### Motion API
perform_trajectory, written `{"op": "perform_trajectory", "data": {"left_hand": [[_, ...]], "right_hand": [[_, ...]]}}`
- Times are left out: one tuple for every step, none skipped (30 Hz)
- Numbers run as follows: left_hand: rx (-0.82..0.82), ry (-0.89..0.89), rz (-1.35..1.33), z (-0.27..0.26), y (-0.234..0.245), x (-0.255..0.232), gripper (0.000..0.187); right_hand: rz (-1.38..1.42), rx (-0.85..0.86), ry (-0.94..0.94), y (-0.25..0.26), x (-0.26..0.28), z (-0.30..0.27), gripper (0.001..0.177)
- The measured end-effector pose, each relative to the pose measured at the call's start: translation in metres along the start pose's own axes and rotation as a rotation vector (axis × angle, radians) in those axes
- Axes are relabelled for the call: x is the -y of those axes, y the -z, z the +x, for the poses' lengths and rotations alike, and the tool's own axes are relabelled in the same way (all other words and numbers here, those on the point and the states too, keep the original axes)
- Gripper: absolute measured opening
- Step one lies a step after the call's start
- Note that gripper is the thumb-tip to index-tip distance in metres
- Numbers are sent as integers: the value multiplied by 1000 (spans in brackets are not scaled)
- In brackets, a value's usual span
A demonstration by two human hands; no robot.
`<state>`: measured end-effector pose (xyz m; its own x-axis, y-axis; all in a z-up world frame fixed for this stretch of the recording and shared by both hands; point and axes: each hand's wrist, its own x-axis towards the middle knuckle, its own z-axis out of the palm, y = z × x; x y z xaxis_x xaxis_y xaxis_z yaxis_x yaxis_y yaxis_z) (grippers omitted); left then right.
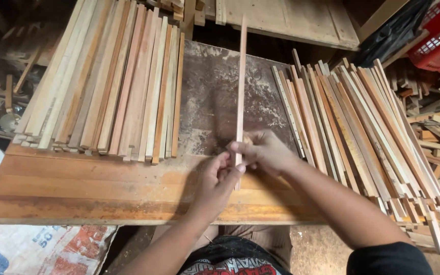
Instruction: The person smooths thin wooden strips by hand on a workbench. They pick up a strip, rub it against the surface, and place it back into a pile, repeating this process for multiple pieces.
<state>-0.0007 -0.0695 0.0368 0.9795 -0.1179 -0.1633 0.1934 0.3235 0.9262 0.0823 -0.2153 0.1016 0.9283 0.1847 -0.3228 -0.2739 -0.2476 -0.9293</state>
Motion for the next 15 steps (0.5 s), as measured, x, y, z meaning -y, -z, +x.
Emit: {"op": "perform_trajectory", "data": {"left_hand": [[-22,-61,102,-1,-2,9,60],[-26,-61,99,-1,0,12,60],[-4,12,39,0,2,14,55],[17,84,-22,0,3,17,52],[16,84,-21,-2,9,9,52],[3,96,8,-5,15,1,52],[-11,113,34,-9,20,-6,53],[-14,118,32,-14,20,-19,53],[23,258,120,-17,21,-34,54],[62,398,207,-20,21,-49,56],[62,399,204,-20,23,-45,56],[91,422,171,-20,25,-42,52],[122,445,139,-19,27,-39,48],[124,448,136,-20,26,-42,48],[159,484,119,-21,26,-47,36]], "right_hand": [[79,11,-26,-4,-11,-1,27],[76,14,-27,-4,-12,-4,27],[47,13,-45,-4,-14,-6,28],[18,13,-63,-5,-16,-8,30],[19,14,-63,2,-17,-7,30],[50,-16,-62,9,-19,-6,24],[80,-45,-67,16,-21,-6,21],[79,-44,-73,20,-17,-6,21],[-22,-129,-57,26,-11,-3,18],[-123,-214,-42,31,-5,0,19],[-126,-214,-44,22,1,-8,19],[-302,-175,332,13,6,-16,32],[-474,-126,706,4,11,-23,56],[-476,-127,702,-10,9,-22,56],[-400,9,234,-24,8,-19,52]]}}
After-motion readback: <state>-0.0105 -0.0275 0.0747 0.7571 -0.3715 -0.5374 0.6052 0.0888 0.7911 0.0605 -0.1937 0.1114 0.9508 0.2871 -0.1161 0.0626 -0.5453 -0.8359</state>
